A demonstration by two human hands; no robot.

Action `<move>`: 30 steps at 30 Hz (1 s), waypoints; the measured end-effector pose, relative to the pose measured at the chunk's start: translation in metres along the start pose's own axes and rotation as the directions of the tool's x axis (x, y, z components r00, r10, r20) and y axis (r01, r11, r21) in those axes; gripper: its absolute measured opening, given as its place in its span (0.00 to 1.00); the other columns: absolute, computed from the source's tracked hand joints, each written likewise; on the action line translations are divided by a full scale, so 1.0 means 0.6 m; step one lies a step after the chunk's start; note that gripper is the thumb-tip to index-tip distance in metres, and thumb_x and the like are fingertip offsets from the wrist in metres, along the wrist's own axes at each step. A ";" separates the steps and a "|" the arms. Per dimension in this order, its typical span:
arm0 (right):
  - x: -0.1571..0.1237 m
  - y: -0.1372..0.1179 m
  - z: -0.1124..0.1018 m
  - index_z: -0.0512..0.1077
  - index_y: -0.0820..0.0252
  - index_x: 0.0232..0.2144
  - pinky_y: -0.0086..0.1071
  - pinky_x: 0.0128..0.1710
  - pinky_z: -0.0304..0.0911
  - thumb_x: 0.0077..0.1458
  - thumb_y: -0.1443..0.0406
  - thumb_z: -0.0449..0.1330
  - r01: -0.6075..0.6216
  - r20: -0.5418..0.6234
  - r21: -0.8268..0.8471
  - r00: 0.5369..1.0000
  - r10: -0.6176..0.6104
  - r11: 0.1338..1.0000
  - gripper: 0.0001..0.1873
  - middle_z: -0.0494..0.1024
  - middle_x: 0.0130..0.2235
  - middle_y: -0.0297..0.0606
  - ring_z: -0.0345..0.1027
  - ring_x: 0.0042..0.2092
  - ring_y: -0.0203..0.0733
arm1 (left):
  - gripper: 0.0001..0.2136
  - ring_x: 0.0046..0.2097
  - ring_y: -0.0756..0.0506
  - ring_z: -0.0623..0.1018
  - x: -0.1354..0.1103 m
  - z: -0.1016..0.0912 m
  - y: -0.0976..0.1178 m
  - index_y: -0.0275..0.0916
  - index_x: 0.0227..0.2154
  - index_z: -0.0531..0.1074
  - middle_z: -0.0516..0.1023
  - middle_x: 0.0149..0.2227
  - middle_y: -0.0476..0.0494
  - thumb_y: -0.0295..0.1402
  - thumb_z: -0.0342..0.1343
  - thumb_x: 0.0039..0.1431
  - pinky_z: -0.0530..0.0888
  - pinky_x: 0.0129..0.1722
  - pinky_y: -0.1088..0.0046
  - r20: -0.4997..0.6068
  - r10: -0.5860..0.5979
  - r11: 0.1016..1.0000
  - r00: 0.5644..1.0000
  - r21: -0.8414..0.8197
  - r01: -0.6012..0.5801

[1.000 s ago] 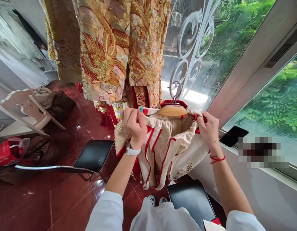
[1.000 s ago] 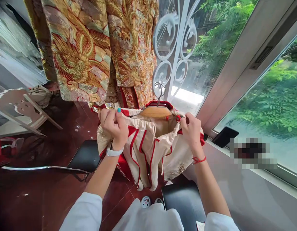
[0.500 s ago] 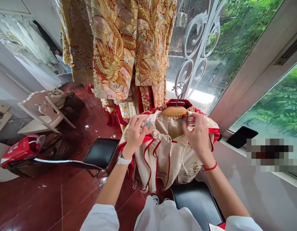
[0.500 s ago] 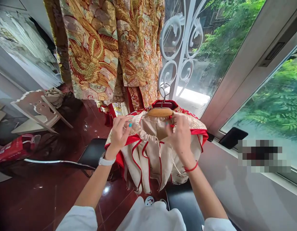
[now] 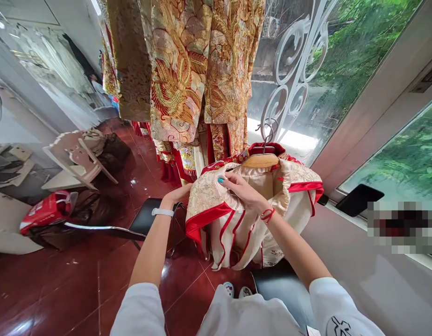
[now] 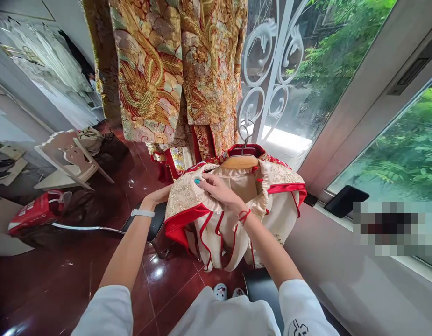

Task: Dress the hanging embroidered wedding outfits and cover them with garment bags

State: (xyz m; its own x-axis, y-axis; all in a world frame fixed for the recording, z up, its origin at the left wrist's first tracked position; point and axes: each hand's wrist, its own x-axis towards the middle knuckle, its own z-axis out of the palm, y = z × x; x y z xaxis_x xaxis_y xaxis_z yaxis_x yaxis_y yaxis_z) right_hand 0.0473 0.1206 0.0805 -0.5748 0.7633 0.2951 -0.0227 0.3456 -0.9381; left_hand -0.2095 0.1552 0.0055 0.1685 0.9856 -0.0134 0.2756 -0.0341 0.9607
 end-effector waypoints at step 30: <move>-0.011 -0.041 0.043 0.66 0.54 0.30 0.30 0.30 0.60 0.51 0.43 0.62 -0.012 -0.333 0.259 0.937 0.101 0.966 0.23 0.68 0.26 0.30 0.63 0.30 0.37 | 0.20 0.38 0.43 0.72 -0.097 0.034 0.114 0.40 0.26 0.70 0.71 0.33 0.42 0.51 0.51 0.63 0.70 0.38 0.66 -0.676 0.598 0.801 0.431 0.480 -0.359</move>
State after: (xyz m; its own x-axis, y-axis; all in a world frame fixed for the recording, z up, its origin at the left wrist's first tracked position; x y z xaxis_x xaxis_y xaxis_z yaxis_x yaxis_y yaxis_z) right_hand 0.0305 0.0928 0.0966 -0.2686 0.9322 0.2426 -0.2273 0.1834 -0.9564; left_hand -0.1810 0.0922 0.0661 -0.4024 0.5160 0.7562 0.6142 -0.4604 0.6410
